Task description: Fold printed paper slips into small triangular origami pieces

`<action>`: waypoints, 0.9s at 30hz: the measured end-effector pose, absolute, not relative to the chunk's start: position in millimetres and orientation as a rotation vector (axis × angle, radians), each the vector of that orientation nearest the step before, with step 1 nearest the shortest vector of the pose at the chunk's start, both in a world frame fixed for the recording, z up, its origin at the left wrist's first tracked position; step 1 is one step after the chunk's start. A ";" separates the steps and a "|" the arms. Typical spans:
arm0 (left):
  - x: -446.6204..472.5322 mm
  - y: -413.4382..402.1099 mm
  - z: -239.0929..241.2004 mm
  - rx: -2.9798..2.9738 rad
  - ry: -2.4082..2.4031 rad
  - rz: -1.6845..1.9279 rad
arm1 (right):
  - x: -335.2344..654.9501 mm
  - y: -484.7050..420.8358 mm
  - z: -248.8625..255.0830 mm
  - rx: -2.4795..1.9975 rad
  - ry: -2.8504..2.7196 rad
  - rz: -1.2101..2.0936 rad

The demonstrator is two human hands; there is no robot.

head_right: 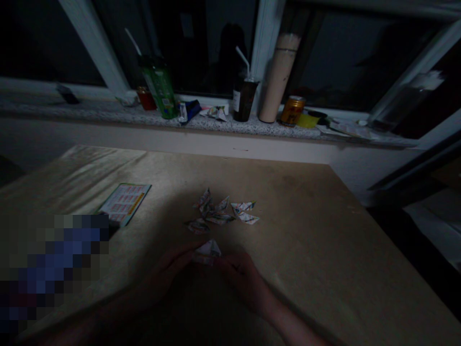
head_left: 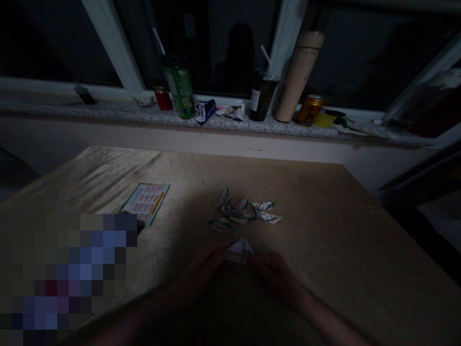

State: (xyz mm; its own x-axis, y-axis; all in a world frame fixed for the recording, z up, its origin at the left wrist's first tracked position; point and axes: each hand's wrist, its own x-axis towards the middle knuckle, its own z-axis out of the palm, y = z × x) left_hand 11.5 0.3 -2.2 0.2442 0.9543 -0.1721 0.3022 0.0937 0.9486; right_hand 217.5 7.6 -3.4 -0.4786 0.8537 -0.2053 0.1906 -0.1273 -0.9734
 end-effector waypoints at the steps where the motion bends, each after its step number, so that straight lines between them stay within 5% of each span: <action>1: 11.5 0.9 -1.2 1.417 1.268 0.755 | 217.6 8.8 -4.0 -1.211 -1.601 1.625; 14: 17.5 5.6 7.4 1.506 1.189 0.721 | 216.7 10.5 -2.5 -1.300 -1.516 1.335; 27: 17.5 8.8 8.5 1.441 1.264 0.793 | 219.7 12.5 -0.6 -1.160 -1.543 1.424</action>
